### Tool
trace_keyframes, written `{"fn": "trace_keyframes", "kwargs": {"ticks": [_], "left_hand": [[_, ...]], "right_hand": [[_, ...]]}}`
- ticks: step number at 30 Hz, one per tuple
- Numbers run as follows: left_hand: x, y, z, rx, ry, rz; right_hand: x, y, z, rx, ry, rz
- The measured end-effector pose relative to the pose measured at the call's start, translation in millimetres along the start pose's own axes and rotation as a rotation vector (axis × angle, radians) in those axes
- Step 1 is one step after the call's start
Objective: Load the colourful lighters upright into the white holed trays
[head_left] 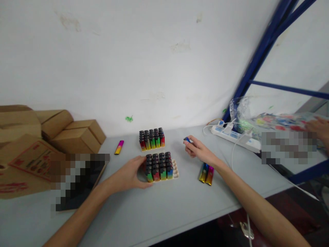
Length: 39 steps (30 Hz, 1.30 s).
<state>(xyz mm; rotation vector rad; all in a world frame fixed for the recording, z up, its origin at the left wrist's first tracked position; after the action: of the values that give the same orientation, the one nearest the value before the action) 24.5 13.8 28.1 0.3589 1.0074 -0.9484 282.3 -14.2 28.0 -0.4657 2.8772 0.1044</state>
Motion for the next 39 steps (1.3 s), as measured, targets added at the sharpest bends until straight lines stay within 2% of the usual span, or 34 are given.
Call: {"fn": "trace_keyframes", "kwargs": {"ticks": [7,16,19,24,26,29,31,36,39], "left_hand": [[2.3,1,1,-0.021,0.021,-0.006],[2.3,1,4,-0.04,0.036,-0.005],[2.2,1,3,-0.05,0.049,0.005],[3.0,2,3,-0.033,0.066,0.008],[3.5,2,2,-0.028,0.06,0.006],[4.4,3,2,-0.033,0.057,0.0],[5.0,3,2,-0.032,0.057,-0.006],[5.9,3,3,-0.047,0.055,-0.022],[6.5,2,2,-0.061,0.06,-0.03]], "right_hand": [[-17,-8,-7,0.079,-0.432,0.293],[-25,-18,-17,0.014,-0.477,0.389],[-24,-17,-15,-0.026,-0.365,0.339],[5,-8,-16,-0.128,-0.017,0.021],[16,-8,-20,-0.143,0.024,-0.059],[28,-9,-26,-0.165,-0.039,-0.129],[32,-8,-26,-0.163,-0.101,-0.129],[27,-4,-11,-0.13,-0.13,0.003],[30,-2,-12,-0.141,-0.193,0.005]]}}
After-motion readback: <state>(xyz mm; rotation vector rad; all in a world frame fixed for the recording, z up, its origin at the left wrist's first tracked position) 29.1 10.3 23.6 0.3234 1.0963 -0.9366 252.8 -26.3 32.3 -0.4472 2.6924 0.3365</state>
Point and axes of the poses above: each hand's wrist, its own y-axis towards the middle knuckle, its own x-axis out of the palm, z = x × y, the point moved 9 cm from there along y, towards the middle knuckle, and after that the axes turned 15 degrees about -z, right-handed, at the moved point
